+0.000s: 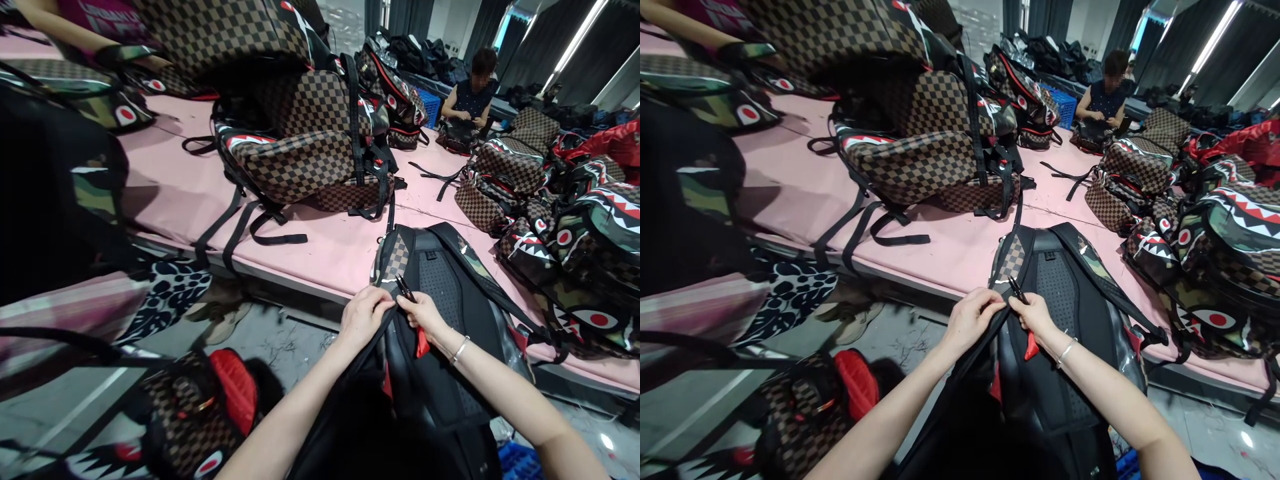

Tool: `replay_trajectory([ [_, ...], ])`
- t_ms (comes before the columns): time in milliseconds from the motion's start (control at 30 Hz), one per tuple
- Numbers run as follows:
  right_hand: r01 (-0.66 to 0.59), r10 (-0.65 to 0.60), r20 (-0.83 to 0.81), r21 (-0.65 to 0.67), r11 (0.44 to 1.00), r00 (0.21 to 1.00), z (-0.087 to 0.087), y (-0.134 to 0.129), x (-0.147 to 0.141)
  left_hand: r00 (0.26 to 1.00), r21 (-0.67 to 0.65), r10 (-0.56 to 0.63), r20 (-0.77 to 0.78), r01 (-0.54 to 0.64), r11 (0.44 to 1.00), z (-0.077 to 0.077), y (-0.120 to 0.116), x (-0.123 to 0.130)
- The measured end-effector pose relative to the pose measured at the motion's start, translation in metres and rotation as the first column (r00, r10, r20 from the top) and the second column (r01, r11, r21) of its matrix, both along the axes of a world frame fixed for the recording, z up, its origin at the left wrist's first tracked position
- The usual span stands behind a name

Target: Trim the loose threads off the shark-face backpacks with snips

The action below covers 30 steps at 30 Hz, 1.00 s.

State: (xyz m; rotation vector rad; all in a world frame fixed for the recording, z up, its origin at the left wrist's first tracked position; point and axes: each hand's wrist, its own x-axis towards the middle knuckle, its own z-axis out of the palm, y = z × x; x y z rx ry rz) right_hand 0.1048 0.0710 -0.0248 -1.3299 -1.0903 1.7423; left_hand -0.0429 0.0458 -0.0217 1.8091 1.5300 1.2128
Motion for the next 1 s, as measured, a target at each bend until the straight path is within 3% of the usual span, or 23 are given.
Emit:
replay_trajectory([
  [67,0.006,-0.006,-0.005,-0.006,1.0,1.0,0.002,-0.001,0.001,0.982,-0.072,0.106,0.158,-0.095,0.993,-0.007,0.007,-0.007],
  [167,0.004,-0.005,-0.015,-0.014,1.0,1.0,0.005,-0.002,0.003,0.87,-0.246,0.333,0.364,-0.255,0.935,-0.021,0.013,-0.035],
  [233,0.006,-0.007,-0.02,-0.023,1.0,1.0,0.007,-0.002,0.004,0.856,-0.231,0.452,0.25,-0.401,0.887,-0.027,0.007,-0.059],
  [300,0.006,-0.006,-0.013,-0.019,1.0,1.0,0.011,0.0,0.004,0.844,-0.108,0.537,-0.013,-0.535,0.838,-0.026,-0.009,-0.074],
  [400,-0.05,0.044,0.068,0.079,0.996,0.997,0.021,0.006,-0.001,0.768,0.158,0.609,-0.201,-0.588,0.793,-0.01,-0.045,-0.065],
  [467,-0.14,0.119,0.135,0.158,0.978,0.984,0.03,0.012,-0.005,0.821,0.355,0.548,-0.161,-0.47,0.808,0.0,-0.066,-0.039],
  [500,-0.193,0.169,0.146,0.171,0.966,0.975,0.034,0.016,-0.007,0.896,0.402,0.416,-0.157,-0.327,0.855,0.003,-0.072,-0.025],
  [533,-0.247,0.224,0.142,0.167,0.955,0.964,0.037,0.019,-0.007,0.957,0.394,0.222,-0.186,-0.134,0.909,0.004,-0.073,-0.013],
  [567,-0.289,0.271,0.13,0.159,0.944,0.954,0.039,0.022,-0.005,0.97,0.327,0.001,-0.242,0.081,0.942,0.002,-0.07,-0.003],
  [600,-0.309,0.291,0.124,0.161,0.937,0.949,0.04,0.025,-0.002,0.946,0.233,-0.158,-0.282,0.227,0.946,-0.001,-0.062,0.003],
  [633,-0.293,0.27,0.137,0.185,0.938,0.953,0.04,0.026,0.004,0.925,0.137,-0.228,-0.305,0.28,0.95,-0.005,-0.051,0.005],
  [667,-0.242,0.204,0.175,0.236,0.941,0.963,0.037,0.027,0.012,0.935,0.072,-0.183,-0.303,0.214,0.974,-0.01,-0.038,0.004],
  [733,-0.096,-0.025,0.299,0.383,0.919,0.954,0.029,0.026,0.033,0.971,-0.001,0.028,-0.238,-0.029,1.0,-0.019,-0.014,-0.003],
  [767,-0.041,-0.143,0.364,0.454,0.89,0.92,0.024,0.023,0.044,0.981,-0.017,0.059,-0.186,-0.064,0.998,-0.023,-0.005,-0.006],
  [867,-0.034,-0.309,0.513,0.553,0.832,0.801,0.011,0.006,0.073,0.992,0.011,-0.083,-0.095,0.084,0.996,-0.03,0.004,-0.001],
  [933,-0.089,-0.318,0.562,0.579,0.81,0.764,0.006,-0.009,0.083,0.98,0.032,-0.141,-0.141,0.147,0.989,-0.035,0.0,0.011],
  [1000,-0.162,-0.307,0.595,0.604,0.78,0.742,0.004,-0.022,0.084,0.969,0.037,-0.125,-0.214,0.136,0.99,-0.041,-0.003,0.023],
])
